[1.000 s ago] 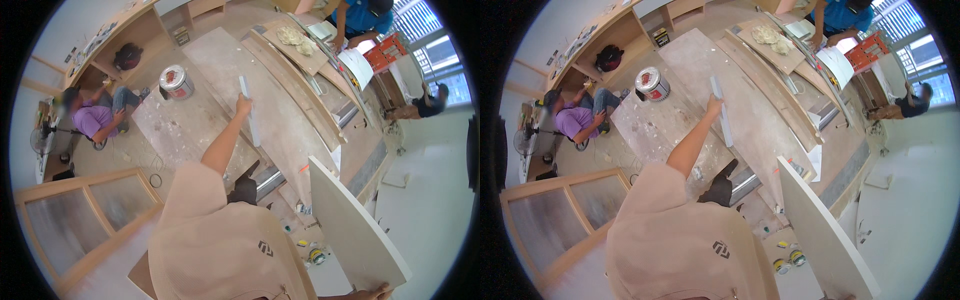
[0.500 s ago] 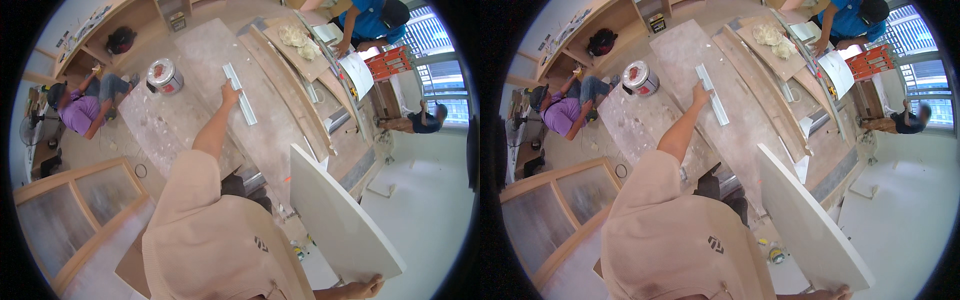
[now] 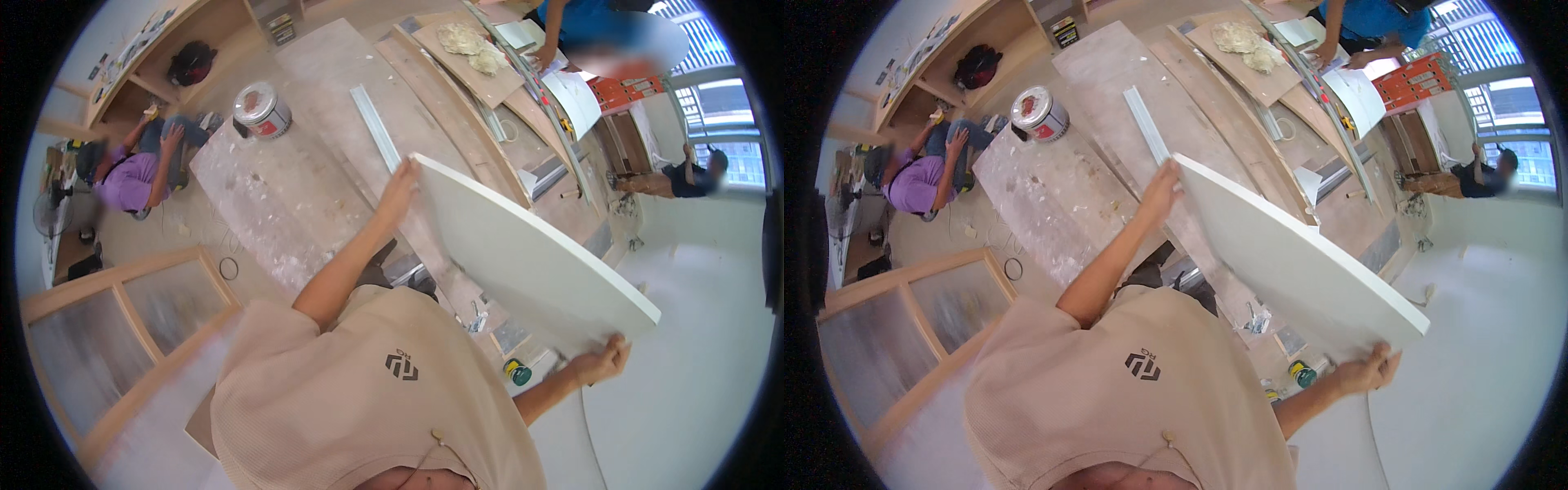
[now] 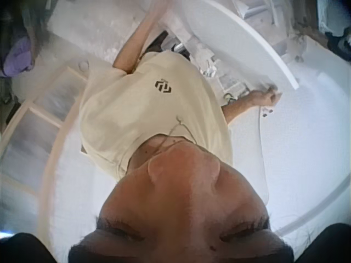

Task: The person removes a white cabinet door from a wall-mounted unit and carries it to a workbench. They then handle a long wooden trim piece and a white door panel, aligning the trim with the door's edge and inspecting the fit. The person also briefly handles a metal hinge component.

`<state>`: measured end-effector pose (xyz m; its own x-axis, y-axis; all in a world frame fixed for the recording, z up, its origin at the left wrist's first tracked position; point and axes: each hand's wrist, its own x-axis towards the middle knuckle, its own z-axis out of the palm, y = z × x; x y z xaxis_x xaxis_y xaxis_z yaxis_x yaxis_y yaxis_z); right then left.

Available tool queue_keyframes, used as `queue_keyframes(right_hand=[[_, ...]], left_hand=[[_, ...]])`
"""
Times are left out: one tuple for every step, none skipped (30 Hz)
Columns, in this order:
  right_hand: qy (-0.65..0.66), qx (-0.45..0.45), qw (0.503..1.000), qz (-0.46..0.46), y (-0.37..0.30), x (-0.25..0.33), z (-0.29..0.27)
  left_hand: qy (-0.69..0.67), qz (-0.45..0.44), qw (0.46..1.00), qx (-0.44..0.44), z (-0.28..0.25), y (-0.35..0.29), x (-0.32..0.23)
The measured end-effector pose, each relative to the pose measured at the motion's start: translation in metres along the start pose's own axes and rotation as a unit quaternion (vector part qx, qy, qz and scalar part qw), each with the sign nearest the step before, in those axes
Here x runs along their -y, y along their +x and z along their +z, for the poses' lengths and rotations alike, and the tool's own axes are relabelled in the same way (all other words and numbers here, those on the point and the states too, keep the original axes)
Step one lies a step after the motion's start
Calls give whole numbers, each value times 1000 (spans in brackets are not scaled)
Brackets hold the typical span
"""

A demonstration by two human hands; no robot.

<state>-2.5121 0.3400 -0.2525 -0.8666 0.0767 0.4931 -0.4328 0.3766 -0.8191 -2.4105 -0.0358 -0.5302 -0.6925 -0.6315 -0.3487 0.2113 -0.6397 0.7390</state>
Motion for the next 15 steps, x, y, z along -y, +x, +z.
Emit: queue_keyframes(right_hand=[[28,-5,1000,-13,0,-22,6],[65,4,998,-6,1,-56,10],[89,9,996,1,-4,-70,19],[115,17,993,9,-7,-86,30],[135,24,990,15,-12,-91,51],[129,40,990,49,-16,-107,60],[121,51,988,83,-23,-127,69],[120,52,987,98,-33,-151,75],[116,49,985,115,-44,-178,80],[118,55,983,127,-49,-195,88],[131,78,979,138,-54,-198,102],[142,98,974,149,-62,-201,116],[153,117,968,161,-66,-204,130],[157,140,964,165,-67,-209,133],[161,162,959,169,-68,-213,137]], left_hand=[[-13,24,1000,-4,6,9,-19],[-27,50,998,-10,14,21,-39],[-82,92,992,18,25,35,-54],[-137,135,980,41,31,51,-66],[-125,152,978,66,31,69,-75],[-115,168,975,90,29,88,-83],[-104,181,971,119,33,105,-89],[-88,177,973,115,41,120,-90],[-70,170,976,114,54,135,-88],[-55,173,978,107,61,146,-92],[-84,188,974,93,55,153,-96],[-112,201,970,81,50,160,-101],[-139,212,965,69,43,168,-103],[-144,219,963,70,40,174,-103],[-149,225,960,72,35,180,-106]])
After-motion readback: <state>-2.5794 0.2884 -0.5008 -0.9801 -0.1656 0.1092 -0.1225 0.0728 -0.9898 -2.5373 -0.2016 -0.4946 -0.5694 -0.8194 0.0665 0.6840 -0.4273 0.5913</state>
